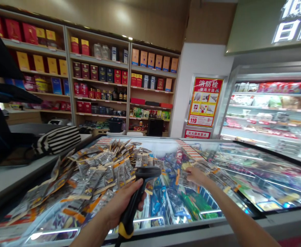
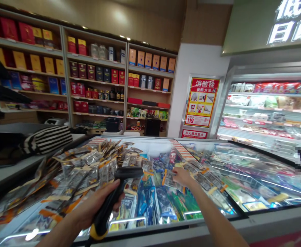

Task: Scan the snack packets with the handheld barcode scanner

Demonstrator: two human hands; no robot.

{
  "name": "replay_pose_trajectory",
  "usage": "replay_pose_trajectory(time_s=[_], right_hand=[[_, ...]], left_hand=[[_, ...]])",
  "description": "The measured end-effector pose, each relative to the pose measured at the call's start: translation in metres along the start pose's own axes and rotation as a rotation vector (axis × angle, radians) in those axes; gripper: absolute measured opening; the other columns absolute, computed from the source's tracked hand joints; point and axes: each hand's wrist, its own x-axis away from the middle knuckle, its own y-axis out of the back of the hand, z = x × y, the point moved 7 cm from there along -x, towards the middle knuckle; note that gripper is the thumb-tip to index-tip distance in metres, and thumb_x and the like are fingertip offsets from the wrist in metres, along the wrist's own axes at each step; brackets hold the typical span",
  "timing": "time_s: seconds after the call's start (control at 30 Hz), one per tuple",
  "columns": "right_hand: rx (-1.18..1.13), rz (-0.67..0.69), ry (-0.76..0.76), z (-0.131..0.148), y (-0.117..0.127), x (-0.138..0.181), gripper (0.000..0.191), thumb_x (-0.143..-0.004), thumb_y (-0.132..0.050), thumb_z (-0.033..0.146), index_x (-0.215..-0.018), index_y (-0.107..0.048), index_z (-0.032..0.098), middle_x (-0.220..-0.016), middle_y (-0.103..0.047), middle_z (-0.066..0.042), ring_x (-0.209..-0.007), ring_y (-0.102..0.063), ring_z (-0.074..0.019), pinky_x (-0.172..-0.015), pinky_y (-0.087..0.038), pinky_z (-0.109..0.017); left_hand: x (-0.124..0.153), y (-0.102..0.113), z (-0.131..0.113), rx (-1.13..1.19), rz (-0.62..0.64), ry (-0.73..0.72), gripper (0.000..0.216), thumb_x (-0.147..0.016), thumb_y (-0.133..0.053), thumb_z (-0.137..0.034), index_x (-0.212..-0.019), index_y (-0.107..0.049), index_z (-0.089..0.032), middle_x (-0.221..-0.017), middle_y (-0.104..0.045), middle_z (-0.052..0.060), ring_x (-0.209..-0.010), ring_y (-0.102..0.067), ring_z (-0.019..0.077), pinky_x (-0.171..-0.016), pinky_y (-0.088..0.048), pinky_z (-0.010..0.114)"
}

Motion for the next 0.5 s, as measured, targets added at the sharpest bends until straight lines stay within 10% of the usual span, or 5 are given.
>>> replay_pose_trajectory(time_s=[0.23, 0.5], right_hand=[[-0.711, -0.352, -0.093, 0.011, -0.003, -0.011, 0.019, -0.059, -0.043, 0.027, -0.074, -0.047, 0.017, -0.068, -0.059, -0.003, -0.067, -0.054, -0.0179, -0.061, -0.039, -0.028], [-0.820, -0.425, -0.111, 0.025, -0.018, -0.019, 0.021, -0.059, -0.046, 0.029, -0.076, -0.046, 0.016, -0.072, -0.060, -0.006, -0.071, -0.055, -0.0207, -0.064, -0.041, -0.030]], left_hand=[[0.003, -0.003, -0.005, -0.012, -0.001, -0.035, 0.030, -0.068, -0.046, -0.044, -0.069, -0.048, -0.014, -0.054, -0.051, -0.001, -0.041, -0.044, 0.0066, -0.044, -0.036, 0.021], [0.010, -0.008, -0.014, 0.009, 0.064, -0.075, 0.030, -0.068, -0.046, -0.042, -0.074, -0.051, -0.014, -0.054, -0.049, -0.002, -0.042, -0.043, 0.0064, -0.047, -0.036, 0.022]])
